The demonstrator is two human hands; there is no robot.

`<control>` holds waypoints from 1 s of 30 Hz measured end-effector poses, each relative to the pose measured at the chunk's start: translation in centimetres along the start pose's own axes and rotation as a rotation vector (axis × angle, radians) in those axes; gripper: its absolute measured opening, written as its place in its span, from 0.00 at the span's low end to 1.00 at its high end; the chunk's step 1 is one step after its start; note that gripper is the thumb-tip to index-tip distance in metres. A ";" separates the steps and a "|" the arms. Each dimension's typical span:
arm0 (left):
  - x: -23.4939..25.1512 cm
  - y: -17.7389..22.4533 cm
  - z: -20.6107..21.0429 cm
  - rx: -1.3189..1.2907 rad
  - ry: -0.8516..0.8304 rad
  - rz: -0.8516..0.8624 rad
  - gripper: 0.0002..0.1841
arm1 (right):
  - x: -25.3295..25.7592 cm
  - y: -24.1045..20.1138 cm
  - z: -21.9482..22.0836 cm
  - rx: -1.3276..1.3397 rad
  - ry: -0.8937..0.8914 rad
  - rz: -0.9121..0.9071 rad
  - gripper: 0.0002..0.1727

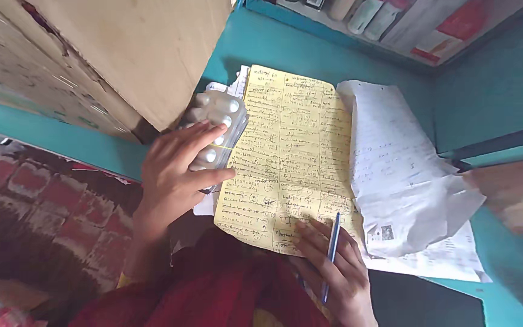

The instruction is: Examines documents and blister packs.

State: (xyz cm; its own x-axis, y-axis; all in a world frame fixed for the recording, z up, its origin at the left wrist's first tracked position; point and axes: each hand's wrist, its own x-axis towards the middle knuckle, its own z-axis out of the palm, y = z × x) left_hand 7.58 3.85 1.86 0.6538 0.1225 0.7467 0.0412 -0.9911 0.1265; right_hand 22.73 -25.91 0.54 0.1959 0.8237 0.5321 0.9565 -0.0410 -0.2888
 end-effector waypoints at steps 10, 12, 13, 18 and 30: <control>0.4 0.1 -0.2 -0.013 -0.064 0.009 0.07 | -0.9 -0.8 -1.9 0.197 0.277 0.098 0.34; 0.4 0.1 -0.3 -0.010 -0.061 0.010 0.07 | -0.7 -1.0 -1.8 0.190 0.253 0.069 0.32; 0.4 0.1 -0.3 -0.013 -0.056 0.010 0.06 | -0.6 -1.2 -1.6 0.184 0.254 0.070 0.27; 0.2 0.2 -0.3 -0.025 -0.046 0.007 0.04 | -1.1 -1.3 -1.0 0.175 0.286 0.103 0.10; 0.1 0.0 -0.2 -0.038 -0.041 0.012 0.06 | -1.2 -1.1 -1.7 0.133 0.270 0.032 0.07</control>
State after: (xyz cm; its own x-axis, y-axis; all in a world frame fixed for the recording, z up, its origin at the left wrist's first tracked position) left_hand 7.52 3.91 2.04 0.6842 0.1079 0.7213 0.0054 -0.9897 0.1429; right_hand 21.82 -27.78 1.62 0.2930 0.6424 0.7082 0.9157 0.0247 -0.4012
